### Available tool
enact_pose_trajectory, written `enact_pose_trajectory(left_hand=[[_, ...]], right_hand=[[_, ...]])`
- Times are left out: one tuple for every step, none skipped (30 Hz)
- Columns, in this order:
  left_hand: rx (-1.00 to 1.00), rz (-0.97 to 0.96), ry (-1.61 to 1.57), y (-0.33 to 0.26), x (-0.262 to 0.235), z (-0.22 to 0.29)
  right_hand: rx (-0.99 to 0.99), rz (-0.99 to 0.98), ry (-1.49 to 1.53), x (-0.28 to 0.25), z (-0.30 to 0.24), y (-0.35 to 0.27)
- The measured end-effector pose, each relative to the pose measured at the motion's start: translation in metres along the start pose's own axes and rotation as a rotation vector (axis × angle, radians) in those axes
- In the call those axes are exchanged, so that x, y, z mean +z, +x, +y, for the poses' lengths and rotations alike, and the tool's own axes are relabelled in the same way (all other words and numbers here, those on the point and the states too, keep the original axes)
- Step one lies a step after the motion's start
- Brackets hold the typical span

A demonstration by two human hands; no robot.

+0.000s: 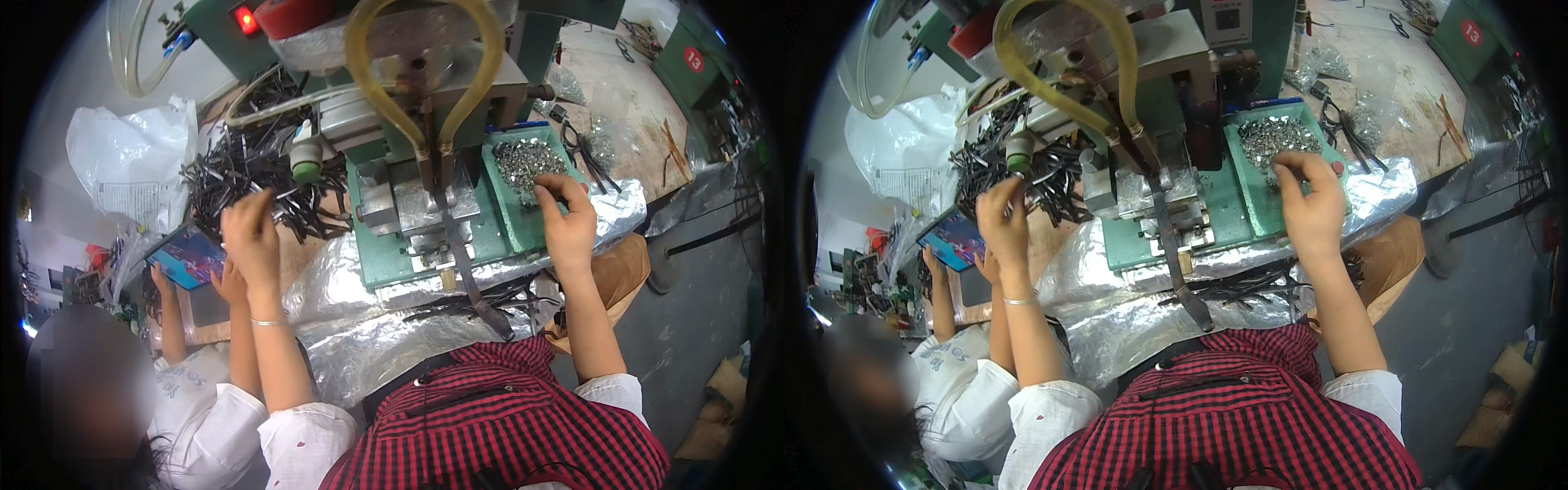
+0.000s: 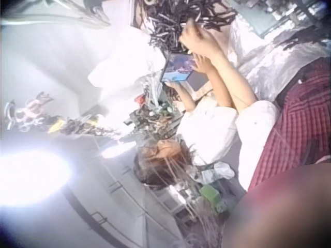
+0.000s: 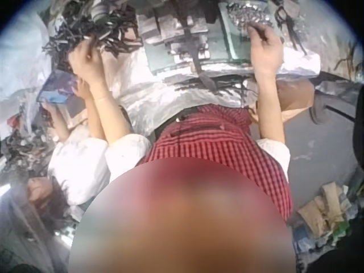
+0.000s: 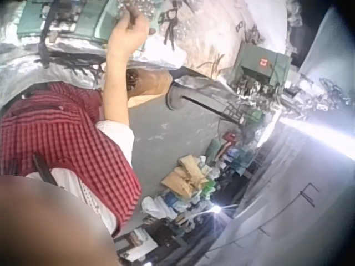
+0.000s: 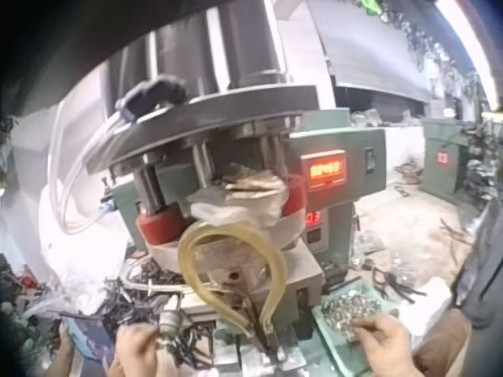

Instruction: The person repeatedly picks small metal components from a tray and places them into a press machine, then removes the assembled pieces. The process is continuous and repetitive, with the person handling components one at a time.

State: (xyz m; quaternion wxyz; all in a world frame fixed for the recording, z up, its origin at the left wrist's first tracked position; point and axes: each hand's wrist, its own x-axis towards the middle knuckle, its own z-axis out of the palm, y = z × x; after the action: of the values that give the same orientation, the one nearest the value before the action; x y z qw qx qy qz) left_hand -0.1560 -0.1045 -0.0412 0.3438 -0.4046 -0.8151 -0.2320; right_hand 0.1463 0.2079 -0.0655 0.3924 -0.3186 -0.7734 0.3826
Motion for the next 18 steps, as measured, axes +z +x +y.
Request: enact_pose_trajectory(left_hand=[[-0.055,0.0,0.045,0.004,0.001,-0.003],[-0.112,0.0,0.102,0.007,-0.001,-0.009],[-0.256,0.013,-0.029,0.002,0.007,-0.022],[-0.434,-0.024,-0.188,-0.004,0.011,-0.028],[-0.606,-0.058,-0.346,-0.011,0.012,-0.031],[-0.776,-0.094,-0.506,-0.019,0.009,-0.031],[-0.815,-0.104,-0.624,-0.03,0.006,-0.023],[-0.816,-0.076,-0.754,-0.051,0.013,-0.035],[-0.844,-0.11,-0.849,-0.07,0.017,-0.044],[-0.868,-0.2,-0.837,-0.073,0.013,-0.037],[-0.755,-0.177,-0.71,-0.085,0.019,-0.039],[-0.644,-0.152,-0.583,-0.093,0.027,-0.044],[-0.61,-0.248,-0.468,-0.092,0.03,-0.047],[-0.612,-0.3,-0.402,-0.083,0.035,-0.038],[-0.563,-0.323,-0.276,-0.068,0.038,-0.021],[-0.513,-0.339,-0.143,-0.053,0.037,-0.007],[-0.494,-0.277,-0.092,-0.05,0.04,-0.008],[-0.491,-0.225,-0.109,-0.048,0.043,-0.007]], right_hand=[[0.018,0.005,-0.001,-0.003,0.0,-0.002],[0.02,0.001,-0.011,-0.005,0.002,-0.006],[0.022,-0.001,-0.022,-0.008,0.006,-0.01],[0.028,0.013,-0.036,-0.014,0.01,-0.014],[-0.067,0.07,-0.077,-0.018,0.015,-0.019],[-0.041,0.07,-0.073,-0.025,0.014,-0.025],[-0.014,0.083,-0.075,-0.033,0.015,-0.031],[0.019,0.094,-0.076,-0.041,0.012,-0.037],[0.053,0.103,-0.046,-0.045,0.01,-0.041],[0.014,0.085,-0.019,-0.047,0.006,-0.039],[-0.03,0.056,0.01,-0.046,-0.003,-0.038],[-0.073,0.024,0.038,-0.044,-0.015,-0.036],[-0.138,-0.026,0.063,-0.04,-0.031,-0.03],[-0.204,-0.078,0.095,-0.033,-0.048,-0.022],[-0.29,-0.111,0.128,-0.026,-0.058,-0.012],[-0.38,-0.146,0.168,-0.016,-0.069,0.0],[-0.358,-0.123,0.223,0.001,-0.08,0.012],[-0.332,-0.096,0.274,0.018,-0.087,0.018]])
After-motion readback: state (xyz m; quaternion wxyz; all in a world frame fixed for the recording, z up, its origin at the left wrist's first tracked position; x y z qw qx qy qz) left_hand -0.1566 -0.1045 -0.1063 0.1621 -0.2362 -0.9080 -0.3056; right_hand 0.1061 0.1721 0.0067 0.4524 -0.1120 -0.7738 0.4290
